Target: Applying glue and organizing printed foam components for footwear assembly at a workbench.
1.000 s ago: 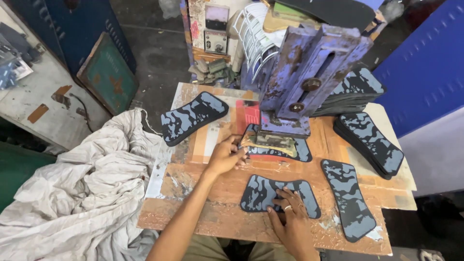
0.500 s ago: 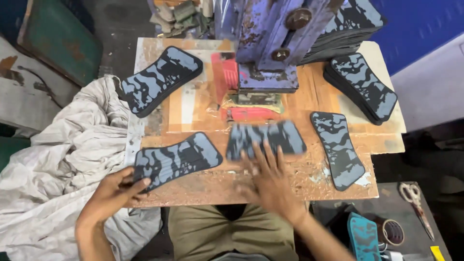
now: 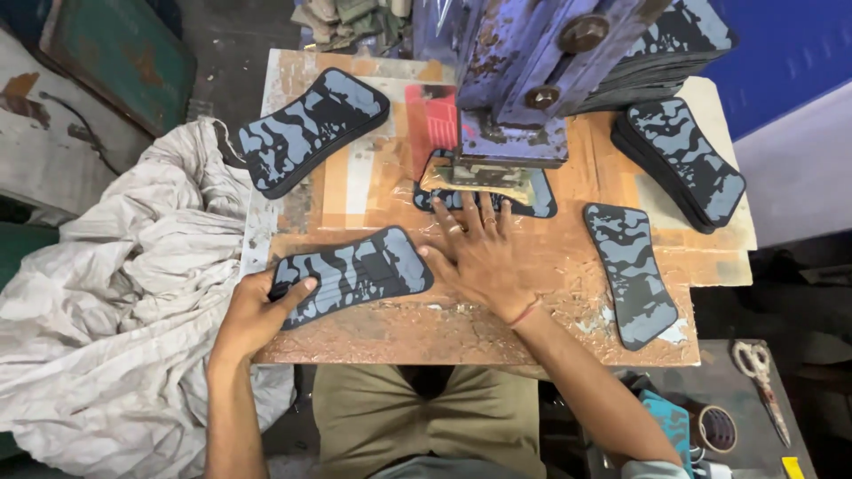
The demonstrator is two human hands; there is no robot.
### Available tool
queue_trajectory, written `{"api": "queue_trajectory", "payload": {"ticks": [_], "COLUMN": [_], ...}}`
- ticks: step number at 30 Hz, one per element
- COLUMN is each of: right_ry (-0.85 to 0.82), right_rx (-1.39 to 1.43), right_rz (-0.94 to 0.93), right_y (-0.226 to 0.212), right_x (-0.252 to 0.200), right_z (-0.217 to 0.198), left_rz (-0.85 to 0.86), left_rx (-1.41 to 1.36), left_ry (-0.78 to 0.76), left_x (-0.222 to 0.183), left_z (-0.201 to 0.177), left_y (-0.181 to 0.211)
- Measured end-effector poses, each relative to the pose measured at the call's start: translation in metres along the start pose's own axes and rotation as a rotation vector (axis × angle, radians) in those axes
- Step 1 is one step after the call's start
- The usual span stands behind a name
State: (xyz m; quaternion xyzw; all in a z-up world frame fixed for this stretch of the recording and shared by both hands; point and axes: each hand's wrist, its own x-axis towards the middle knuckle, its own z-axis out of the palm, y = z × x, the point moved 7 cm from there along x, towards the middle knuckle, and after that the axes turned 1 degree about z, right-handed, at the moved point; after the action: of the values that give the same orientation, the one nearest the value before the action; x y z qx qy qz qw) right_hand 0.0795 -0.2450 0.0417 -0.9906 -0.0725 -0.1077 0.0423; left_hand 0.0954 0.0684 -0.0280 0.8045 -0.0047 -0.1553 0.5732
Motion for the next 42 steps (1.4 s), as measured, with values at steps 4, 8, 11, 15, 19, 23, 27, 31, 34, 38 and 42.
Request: {"api": "queue_trajectory", "payload": {"ticks": [4,8,11,15,19,23,27,31,34,38,42], "right_ry": [0.051,0.039,0.051,0.091,0.105,0.169,0.342,0.374,0.345,0.268,0.252], "right_rx": [0.193,0.249,0.254,0.24,0.254,0.29,-0.186,0.048,0.074,0.172,0.199], "right_rz": [-0.111,-0.124,-0.058,-0.014,-0.018,0.052,0.215,0.383,0.501,0.702,0.03], "right_y": [-0.006,-0.021,-0.02,-0.019,-0.016,0.031,0.107,0.157,0.179,0.133,0.022], "right_x": [-0.055,-0.099,-0.115,-0.115,-0.117,-0.12,-0.118,-0.131,-0.152,-0.159,-0.116], "right_z": [-0.021,-0.04,-0.039,-0.041,-0.038,-0.037,-0.077,-0.075,-0.07,-0.062,-0.065], "left_rz": [0.133,0.197,0.172,0.164,0.174,0.234,0.459,0.377,0.471,0.686,0.281], "left_rx": [-0.052,-0.049,-0.005,-0.031,-0.097,-0.325,-0.449,-0.206,0.001,0.181,-0.009], "left_ry": [0.019,0.05,0.068,0.082,0.142,0.322,0.351,0.403,0.548,0.696,0.186], "left_x": [-0.009,-0.015,-0.013,-0.015,-0.012,0.021,0.103,0.16,0.117,0.021,0.031], "left_z": [0.003,0.001,0.001,0.003,0.001,-0.024,-0.05,-0.051,-0.045,-0.016,0.049], "left_y": [0.004,0.018,0.012,0.009,0.01,0.041,0.084,0.071,0.082,0.093,0.091]}}
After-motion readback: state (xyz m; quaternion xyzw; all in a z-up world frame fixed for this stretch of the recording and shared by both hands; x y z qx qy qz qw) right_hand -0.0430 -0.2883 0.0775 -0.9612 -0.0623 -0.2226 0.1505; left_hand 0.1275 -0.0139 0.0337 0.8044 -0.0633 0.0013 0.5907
